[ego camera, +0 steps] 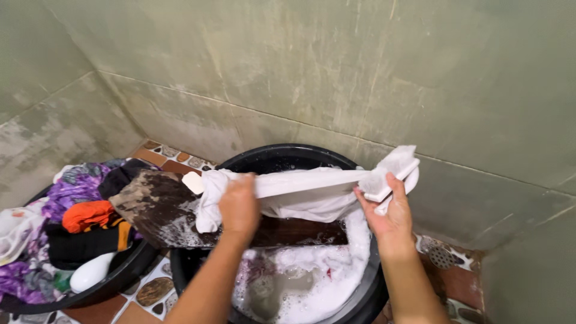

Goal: The person hand-washes a white garment in a black basin filled with soapy water. They repeatedly rub, scrub, and wring the fabric using both hands, occasionally dipping it back into the suds.

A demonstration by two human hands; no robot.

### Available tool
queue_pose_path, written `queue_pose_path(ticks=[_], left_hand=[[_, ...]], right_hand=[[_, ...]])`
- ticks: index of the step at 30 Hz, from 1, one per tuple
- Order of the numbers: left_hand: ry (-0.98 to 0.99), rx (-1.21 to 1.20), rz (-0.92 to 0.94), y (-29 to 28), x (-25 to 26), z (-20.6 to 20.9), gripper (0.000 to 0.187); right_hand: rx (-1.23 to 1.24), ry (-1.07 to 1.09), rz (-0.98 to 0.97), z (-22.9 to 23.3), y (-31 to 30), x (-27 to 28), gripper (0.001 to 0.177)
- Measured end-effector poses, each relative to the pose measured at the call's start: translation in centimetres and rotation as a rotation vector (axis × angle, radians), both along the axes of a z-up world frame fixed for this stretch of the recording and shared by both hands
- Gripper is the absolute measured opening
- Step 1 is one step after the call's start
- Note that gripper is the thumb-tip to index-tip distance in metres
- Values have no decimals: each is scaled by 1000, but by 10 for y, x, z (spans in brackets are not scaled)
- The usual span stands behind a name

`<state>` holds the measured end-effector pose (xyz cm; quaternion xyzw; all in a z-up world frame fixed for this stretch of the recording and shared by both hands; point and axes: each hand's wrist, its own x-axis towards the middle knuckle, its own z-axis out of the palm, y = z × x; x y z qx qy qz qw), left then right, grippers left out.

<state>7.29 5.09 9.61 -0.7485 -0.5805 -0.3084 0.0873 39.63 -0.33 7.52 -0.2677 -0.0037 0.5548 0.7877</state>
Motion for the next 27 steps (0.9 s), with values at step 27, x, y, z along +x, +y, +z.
queue_pose_path(ticks=[27], left_hand=[[-744, -830, -10, -4, -159, -45, 26]], right_hand=[[-712, -1645, 192, -81, 5, -99, 97]])
